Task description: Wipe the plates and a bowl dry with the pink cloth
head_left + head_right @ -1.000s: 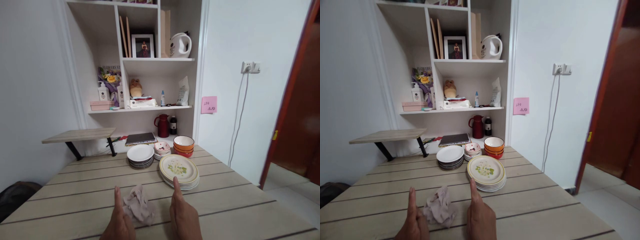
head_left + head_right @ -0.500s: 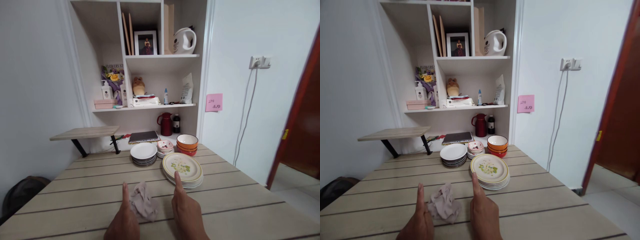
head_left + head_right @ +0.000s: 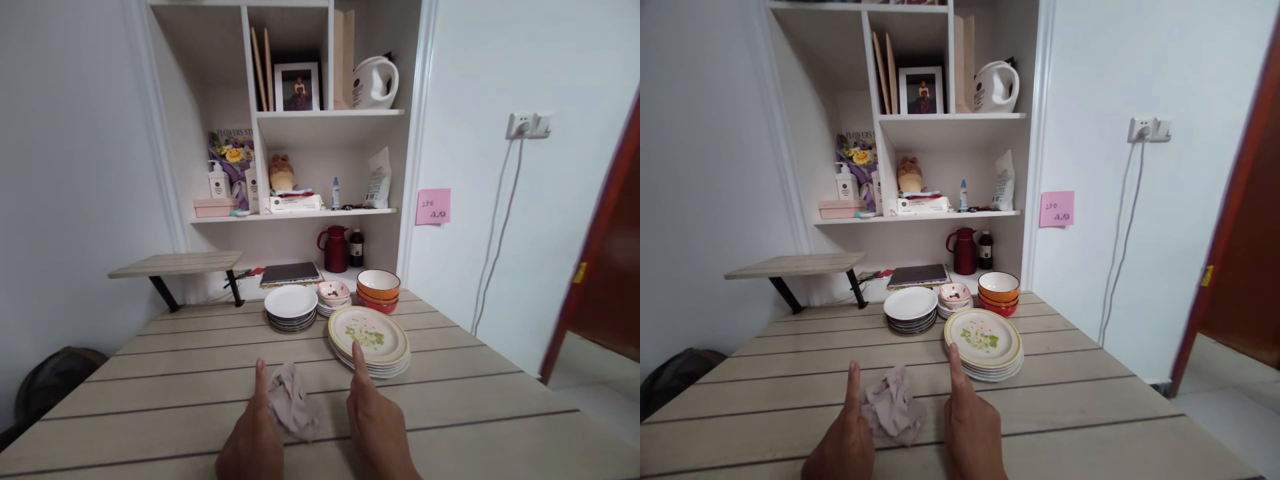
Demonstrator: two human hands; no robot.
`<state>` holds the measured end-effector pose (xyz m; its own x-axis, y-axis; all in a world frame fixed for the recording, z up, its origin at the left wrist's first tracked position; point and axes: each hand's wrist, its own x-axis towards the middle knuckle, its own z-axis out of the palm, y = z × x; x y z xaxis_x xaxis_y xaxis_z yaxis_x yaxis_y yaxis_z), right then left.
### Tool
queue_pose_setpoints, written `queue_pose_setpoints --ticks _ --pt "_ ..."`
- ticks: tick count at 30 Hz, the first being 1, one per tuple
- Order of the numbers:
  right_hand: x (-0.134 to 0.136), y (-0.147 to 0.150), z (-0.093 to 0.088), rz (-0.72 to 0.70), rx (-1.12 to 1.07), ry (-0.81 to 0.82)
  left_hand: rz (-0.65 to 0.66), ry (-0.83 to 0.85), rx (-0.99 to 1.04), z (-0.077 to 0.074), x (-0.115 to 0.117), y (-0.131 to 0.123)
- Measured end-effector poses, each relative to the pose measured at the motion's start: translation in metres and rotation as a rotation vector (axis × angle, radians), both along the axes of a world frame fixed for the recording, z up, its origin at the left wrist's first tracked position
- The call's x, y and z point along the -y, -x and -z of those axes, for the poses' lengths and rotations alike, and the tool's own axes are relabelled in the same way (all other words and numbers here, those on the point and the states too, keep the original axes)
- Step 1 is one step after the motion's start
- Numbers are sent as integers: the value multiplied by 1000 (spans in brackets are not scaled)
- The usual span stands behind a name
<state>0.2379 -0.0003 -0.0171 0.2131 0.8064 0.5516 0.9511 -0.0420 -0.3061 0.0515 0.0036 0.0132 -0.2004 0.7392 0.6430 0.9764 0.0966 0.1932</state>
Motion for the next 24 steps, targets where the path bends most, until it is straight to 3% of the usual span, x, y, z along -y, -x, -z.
queue_pose_setpoints --ticks 8,19,24 --pt "1 -1 -1 -23 -4 -1 -24 13 -85 0 -1 -1" --pt "5 6 -9 30 7 26 -13 138 -59 -7 1 -3" --pt "4 4 -7 21 -3 28 -29 116 -65 -6 0 -4"
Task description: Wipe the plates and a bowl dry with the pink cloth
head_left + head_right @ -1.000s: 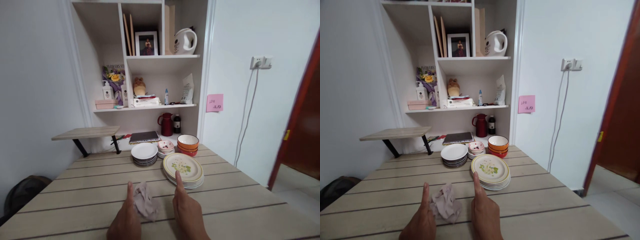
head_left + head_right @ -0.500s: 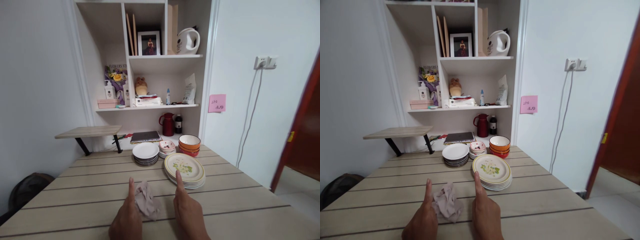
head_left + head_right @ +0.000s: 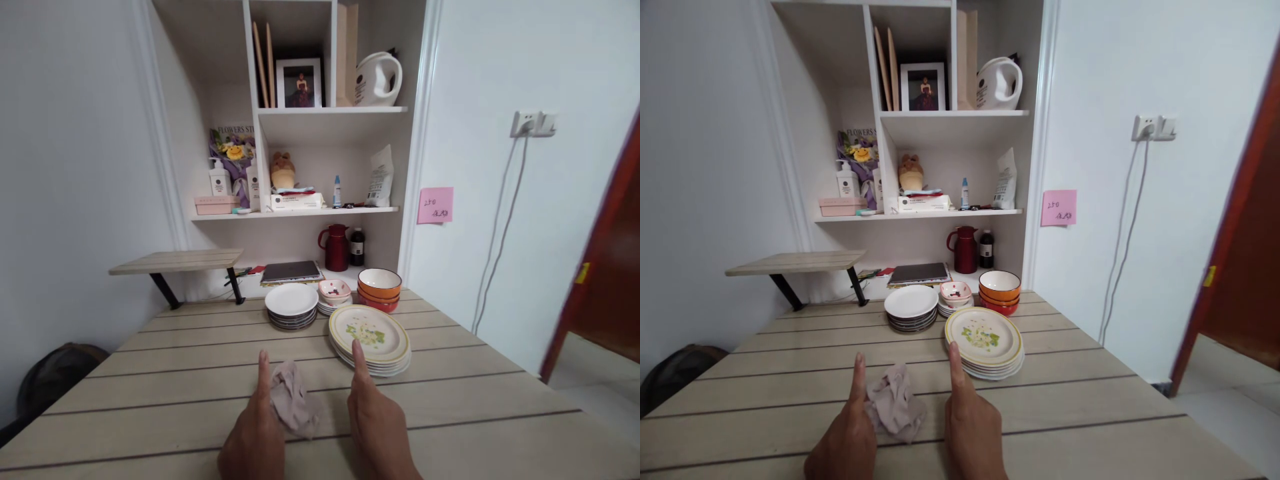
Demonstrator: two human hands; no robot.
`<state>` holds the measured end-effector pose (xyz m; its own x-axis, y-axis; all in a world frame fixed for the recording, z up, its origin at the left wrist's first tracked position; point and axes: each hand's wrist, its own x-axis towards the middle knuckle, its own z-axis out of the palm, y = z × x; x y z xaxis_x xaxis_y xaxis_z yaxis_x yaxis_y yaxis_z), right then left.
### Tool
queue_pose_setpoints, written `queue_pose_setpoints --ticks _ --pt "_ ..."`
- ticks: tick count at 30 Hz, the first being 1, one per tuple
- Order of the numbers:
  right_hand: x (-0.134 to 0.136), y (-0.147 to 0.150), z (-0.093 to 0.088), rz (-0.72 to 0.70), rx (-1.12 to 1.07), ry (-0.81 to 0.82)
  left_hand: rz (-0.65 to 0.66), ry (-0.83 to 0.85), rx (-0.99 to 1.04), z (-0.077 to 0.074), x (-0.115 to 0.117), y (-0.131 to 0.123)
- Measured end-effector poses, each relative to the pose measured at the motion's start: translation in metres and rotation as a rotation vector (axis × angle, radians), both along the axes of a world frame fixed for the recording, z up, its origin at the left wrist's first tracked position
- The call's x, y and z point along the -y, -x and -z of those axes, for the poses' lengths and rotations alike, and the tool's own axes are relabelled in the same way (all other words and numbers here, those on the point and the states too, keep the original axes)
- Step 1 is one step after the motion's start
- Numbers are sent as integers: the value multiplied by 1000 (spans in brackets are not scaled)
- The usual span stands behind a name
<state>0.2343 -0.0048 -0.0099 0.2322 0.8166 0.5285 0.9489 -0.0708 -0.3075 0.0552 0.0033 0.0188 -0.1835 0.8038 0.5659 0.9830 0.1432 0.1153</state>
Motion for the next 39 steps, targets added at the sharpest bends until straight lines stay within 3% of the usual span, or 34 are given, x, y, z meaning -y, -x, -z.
queue_pose_setpoints --ticks 13,25,39 --pt "1 0 -3 -14 -28 43 -31 -137 -92 0 2 -1" --pt "4 3 -7 17 10 37 -31 -81 -40 1 0 -1" --pt "5 2 -10 -9 -16 65 -9 -143 -50 6 -1 0"
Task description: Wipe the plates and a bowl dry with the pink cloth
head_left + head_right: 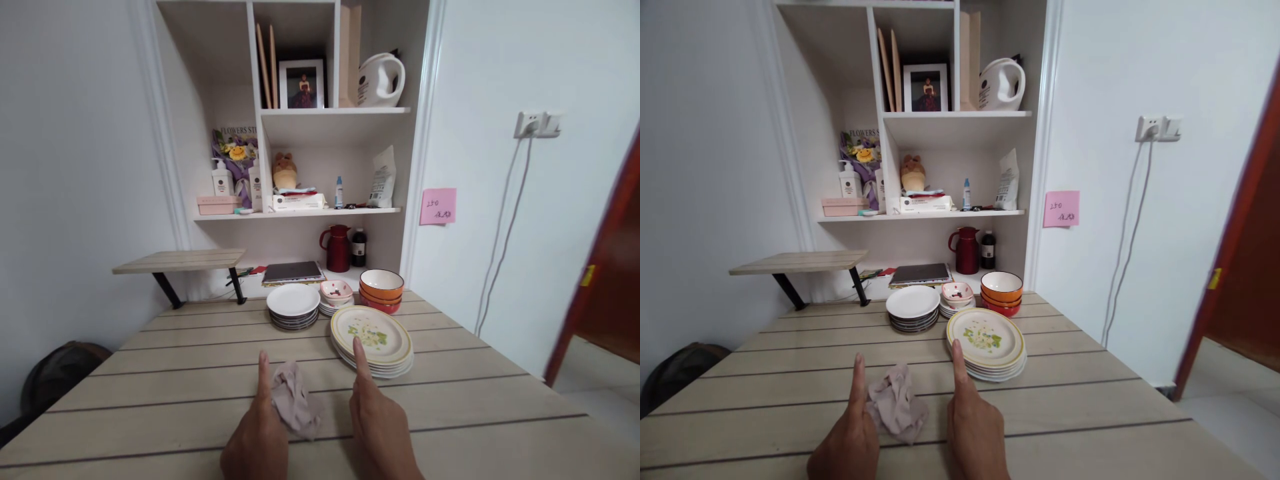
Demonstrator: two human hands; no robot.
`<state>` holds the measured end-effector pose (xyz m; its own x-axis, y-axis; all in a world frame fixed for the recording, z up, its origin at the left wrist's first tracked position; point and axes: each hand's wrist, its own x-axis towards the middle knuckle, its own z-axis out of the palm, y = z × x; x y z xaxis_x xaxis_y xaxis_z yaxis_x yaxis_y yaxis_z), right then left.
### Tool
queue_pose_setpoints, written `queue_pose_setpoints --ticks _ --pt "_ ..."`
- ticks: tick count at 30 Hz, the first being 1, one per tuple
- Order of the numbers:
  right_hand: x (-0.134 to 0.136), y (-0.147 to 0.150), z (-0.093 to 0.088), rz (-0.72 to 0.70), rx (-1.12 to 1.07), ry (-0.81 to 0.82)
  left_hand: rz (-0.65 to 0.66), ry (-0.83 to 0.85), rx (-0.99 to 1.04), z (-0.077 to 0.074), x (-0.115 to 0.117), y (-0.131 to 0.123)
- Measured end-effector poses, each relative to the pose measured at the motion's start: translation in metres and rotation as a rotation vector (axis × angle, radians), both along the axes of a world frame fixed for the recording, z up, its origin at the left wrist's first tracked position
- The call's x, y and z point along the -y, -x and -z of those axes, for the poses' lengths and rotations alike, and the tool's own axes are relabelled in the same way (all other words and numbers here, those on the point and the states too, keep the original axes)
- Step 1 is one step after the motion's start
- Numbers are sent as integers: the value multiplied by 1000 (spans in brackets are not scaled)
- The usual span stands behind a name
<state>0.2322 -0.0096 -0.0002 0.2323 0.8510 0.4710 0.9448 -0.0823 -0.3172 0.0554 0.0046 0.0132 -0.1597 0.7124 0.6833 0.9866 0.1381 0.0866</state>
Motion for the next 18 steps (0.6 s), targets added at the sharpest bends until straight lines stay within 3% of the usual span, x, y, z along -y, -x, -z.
queue_pose_setpoints --ticks 18 --pt "0 1 -2 2 2 9 15 29 22 -1 1 0"
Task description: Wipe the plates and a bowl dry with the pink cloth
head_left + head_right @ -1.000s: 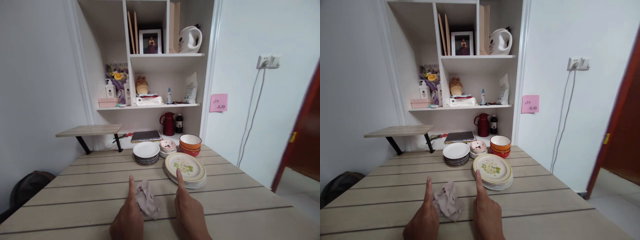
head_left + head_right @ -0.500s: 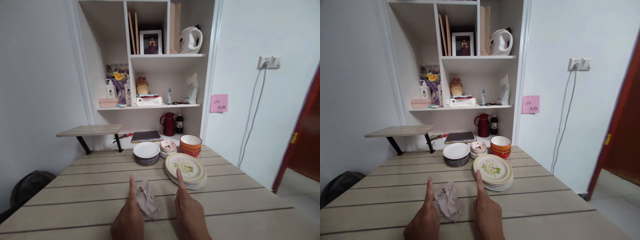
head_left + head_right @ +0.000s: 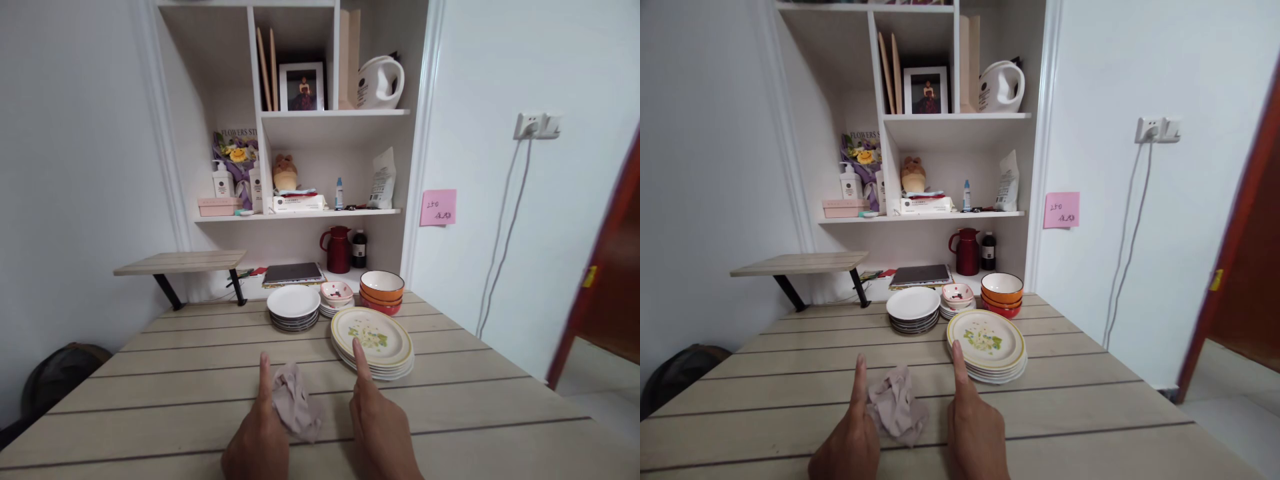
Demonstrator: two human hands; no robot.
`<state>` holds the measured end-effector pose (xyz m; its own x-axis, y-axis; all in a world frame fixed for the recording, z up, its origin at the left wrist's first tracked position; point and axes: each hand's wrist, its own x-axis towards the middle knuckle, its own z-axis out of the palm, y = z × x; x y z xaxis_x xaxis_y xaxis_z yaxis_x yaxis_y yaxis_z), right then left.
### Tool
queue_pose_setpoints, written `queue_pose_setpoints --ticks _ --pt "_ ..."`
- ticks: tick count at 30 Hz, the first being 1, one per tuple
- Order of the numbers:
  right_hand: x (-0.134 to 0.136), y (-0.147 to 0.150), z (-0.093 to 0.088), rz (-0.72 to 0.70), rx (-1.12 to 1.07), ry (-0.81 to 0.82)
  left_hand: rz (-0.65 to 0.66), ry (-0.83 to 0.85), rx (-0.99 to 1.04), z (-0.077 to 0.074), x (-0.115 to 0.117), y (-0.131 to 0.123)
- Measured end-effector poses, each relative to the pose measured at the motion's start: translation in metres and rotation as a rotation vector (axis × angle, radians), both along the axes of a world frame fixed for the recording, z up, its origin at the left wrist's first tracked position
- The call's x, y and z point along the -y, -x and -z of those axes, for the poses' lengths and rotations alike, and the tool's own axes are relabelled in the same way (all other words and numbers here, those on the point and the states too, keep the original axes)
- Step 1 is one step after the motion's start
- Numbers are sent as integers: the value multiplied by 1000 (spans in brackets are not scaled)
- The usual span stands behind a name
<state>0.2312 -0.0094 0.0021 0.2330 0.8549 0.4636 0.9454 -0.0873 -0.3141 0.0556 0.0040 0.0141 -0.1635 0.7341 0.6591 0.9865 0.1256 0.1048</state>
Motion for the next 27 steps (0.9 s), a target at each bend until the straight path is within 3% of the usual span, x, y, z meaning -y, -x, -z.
queue_pose_setpoints --ticks 8,27 --pt "0 1 -2 4 -16 13 -15 97 22 -1 0 0" --pt "2 1 -7 -39 -87 80 37 56 59 2 -2 2"
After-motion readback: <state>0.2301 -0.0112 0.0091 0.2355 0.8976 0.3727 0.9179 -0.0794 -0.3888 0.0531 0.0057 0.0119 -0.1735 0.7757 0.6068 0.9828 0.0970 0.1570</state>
